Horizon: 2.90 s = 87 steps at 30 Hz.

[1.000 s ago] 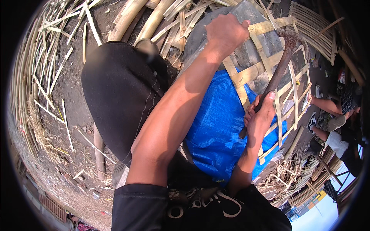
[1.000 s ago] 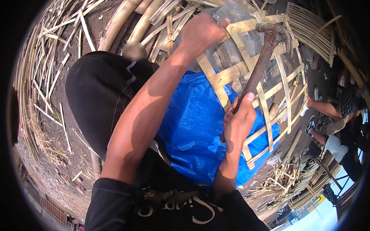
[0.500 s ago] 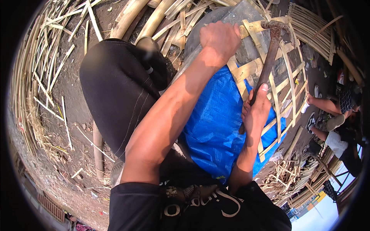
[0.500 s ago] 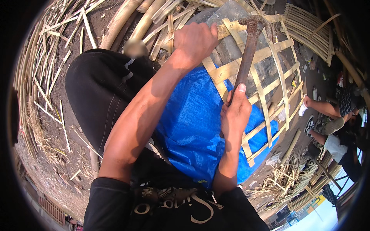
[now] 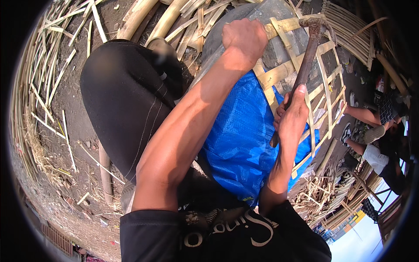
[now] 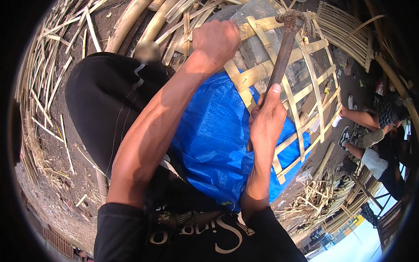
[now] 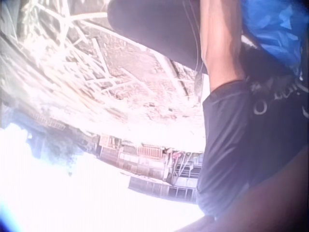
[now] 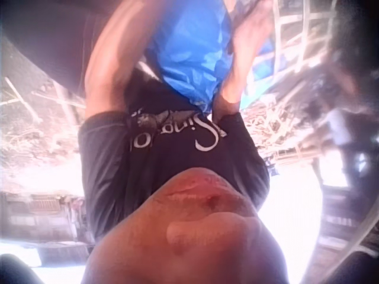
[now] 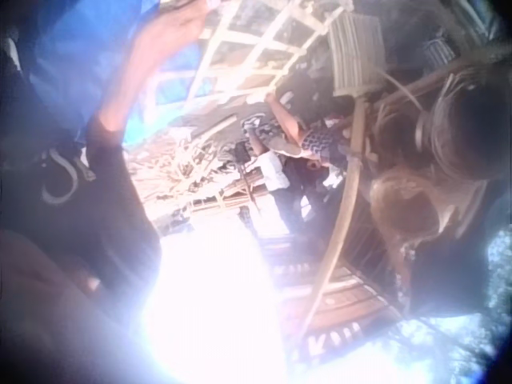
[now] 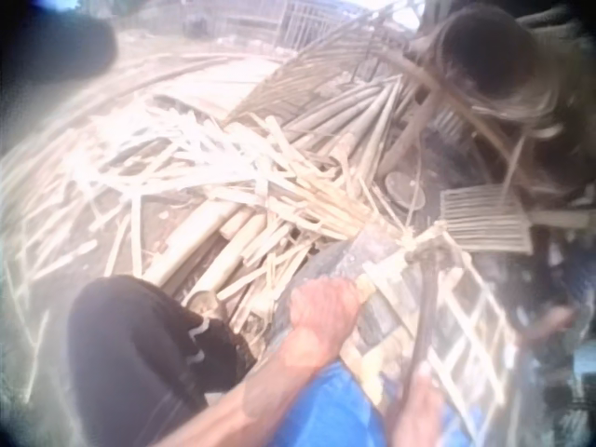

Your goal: The person constructs a bamboo frame by hammering bamboo strips onto a curved wooden mold. The person aligns the strips and uses a hammer to secure them together while rotating the mold.

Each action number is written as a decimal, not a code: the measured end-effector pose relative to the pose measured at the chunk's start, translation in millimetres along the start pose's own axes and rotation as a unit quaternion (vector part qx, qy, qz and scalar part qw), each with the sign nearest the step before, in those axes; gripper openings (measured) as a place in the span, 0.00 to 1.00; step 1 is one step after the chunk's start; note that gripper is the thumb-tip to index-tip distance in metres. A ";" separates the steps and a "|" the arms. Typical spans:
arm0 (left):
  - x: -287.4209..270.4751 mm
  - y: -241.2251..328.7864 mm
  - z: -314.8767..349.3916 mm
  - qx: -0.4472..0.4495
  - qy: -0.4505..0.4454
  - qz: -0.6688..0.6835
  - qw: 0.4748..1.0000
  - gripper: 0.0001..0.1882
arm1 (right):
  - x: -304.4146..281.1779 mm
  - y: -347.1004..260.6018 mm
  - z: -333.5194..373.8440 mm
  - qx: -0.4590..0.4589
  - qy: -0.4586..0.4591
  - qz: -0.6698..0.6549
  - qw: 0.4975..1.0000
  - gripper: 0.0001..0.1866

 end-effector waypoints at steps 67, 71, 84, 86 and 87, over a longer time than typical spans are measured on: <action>1.4 10.1 0.0 0.007 0.007 0.000 1.000 0.19 | 104.8 -288.2 -77.1 -0.247 -0.252 0.823 0.445 0.13; -37.8 42.0 24.3 0.172 0.272 -0.050 0.945 0.17 | 74.4 -291.0 -53.3 -0.314 -0.172 0.798 0.485 0.11; 64.2 136.3 97.1 0.477 -0.041 -0.014 0.878 0.32 | -39.9 -212.7 -58.8 -0.511 -0.072 0.564 0.645 0.15; 64.5 131.3 97.1 0.469 -0.044 -0.036 0.881 0.31 | -28.2 -225.4 -61.3 -0.529 -0.089 0.569 0.623 0.17; 66.7 130.1 96.6 0.478 -0.055 -0.024 0.876 0.30 | -12.3 -230.8 -72.4 -0.451 -0.101 0.651 0.601 0.16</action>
Point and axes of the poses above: each hand's wrist, its own z-axis away from the middle knuckle, its own x-axis out of the palm, y = z × x, the point moved 10 cm from there along -z, towards the middle knuckle
